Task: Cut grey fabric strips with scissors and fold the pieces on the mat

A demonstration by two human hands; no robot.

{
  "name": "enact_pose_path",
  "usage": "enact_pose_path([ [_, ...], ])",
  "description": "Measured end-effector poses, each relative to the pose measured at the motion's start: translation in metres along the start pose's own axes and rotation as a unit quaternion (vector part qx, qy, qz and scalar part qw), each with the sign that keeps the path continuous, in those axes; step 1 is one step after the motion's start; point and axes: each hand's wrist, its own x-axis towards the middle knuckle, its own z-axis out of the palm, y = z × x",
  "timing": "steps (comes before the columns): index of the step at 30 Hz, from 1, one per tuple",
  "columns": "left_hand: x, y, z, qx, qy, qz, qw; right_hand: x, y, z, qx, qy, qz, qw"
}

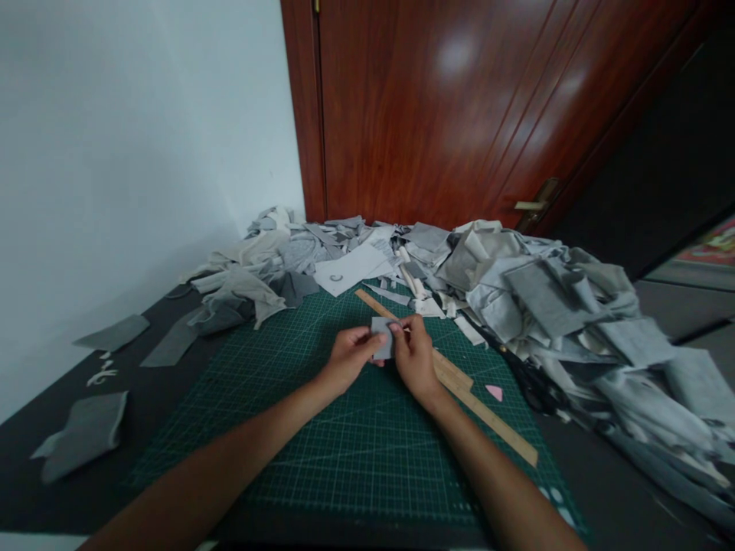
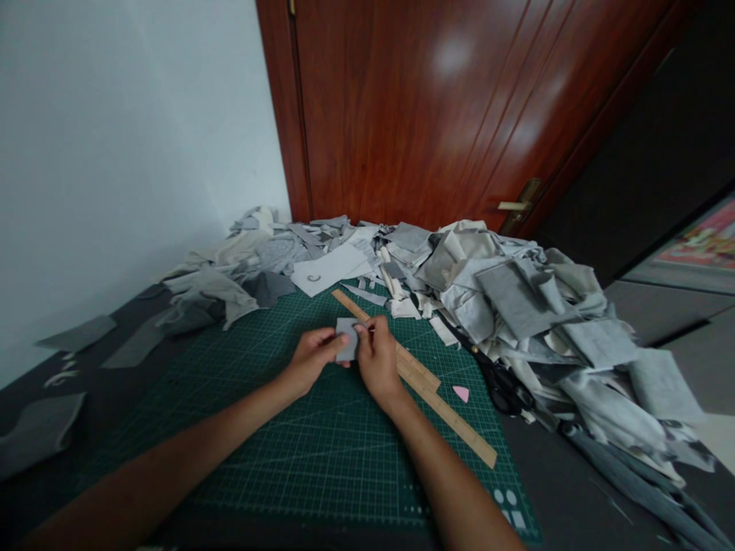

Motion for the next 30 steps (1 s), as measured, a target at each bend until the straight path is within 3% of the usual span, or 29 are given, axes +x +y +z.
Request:
enact_pose_path([
  [7, -0.003, -0.001, 0.003, -0.003, 0.047, 0.034, 0.998, -0.006, -0.003, 0.008, 0.074, 0.054, 0.059, 0.994],
  [18, -0.004, -0.004, 0.001, -0.028, 0.097, 0.059, 0.993, -0.021, -0.005, 0.023, 0.181, 0.081, 0.16, 0.967],
  [25, 0.003, 0.011, -0.011, 0.064, 0.08, 0.091, 0.991, -0.013, -0.003, 0.018, 0.246, 0.007, 0.194, 0.95],
  [30, 0.008, 0.023, -0.024, 0.128, -0.023, 0.057, 0.99, -0.004, -0.012, 0.011, 0.246, -0.073, 0.185, 0.949],
])
